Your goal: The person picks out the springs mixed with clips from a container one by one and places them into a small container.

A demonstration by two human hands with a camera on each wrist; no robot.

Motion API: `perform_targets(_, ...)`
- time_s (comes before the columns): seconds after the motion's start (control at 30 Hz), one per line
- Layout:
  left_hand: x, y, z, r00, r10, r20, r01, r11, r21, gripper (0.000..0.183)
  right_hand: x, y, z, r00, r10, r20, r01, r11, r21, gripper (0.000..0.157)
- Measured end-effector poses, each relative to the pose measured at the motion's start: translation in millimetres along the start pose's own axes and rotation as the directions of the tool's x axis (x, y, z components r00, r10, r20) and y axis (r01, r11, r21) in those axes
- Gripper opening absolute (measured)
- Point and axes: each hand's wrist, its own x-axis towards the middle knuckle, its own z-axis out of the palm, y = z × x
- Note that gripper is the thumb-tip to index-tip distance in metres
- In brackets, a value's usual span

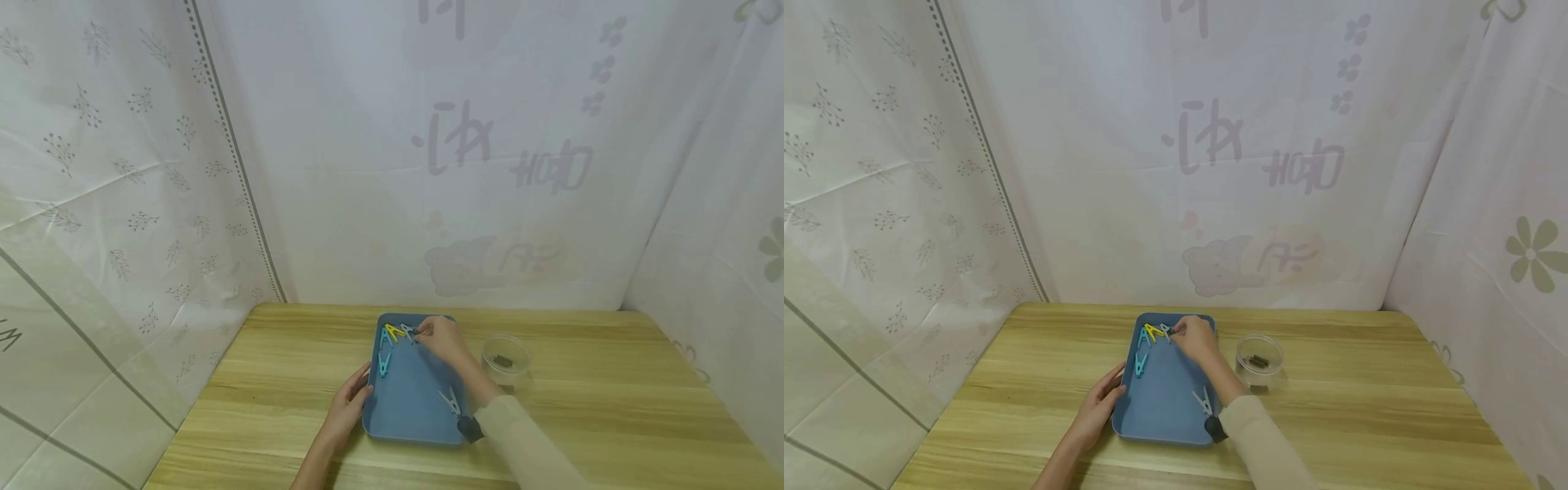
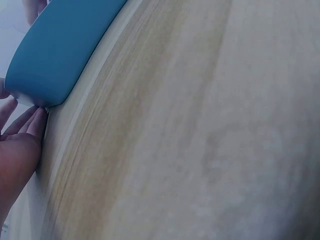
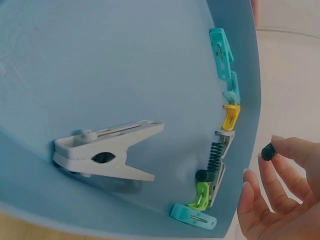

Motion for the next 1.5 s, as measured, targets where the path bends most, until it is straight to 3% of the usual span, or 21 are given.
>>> perform_targets(1.0, 1.8, -0.7, 0.2, 1.0, -0.015, -0.006, 0.015, 1.0, 0.008, 0.053, -20, -3, -15.9, 0.989, -0.07, -0.129, 0.07, 0.998, -0.002, 0.013)
perform_targets(1.5, 1.7, -0.2, -0.2, 1.0, -0.013, 0.001, 0.013, 1.0, -0.001, 0.054, -29, -2, -24.1, 0.988, -0.061, -0.143, 0.059, 0.998, -0.015, 0.016)
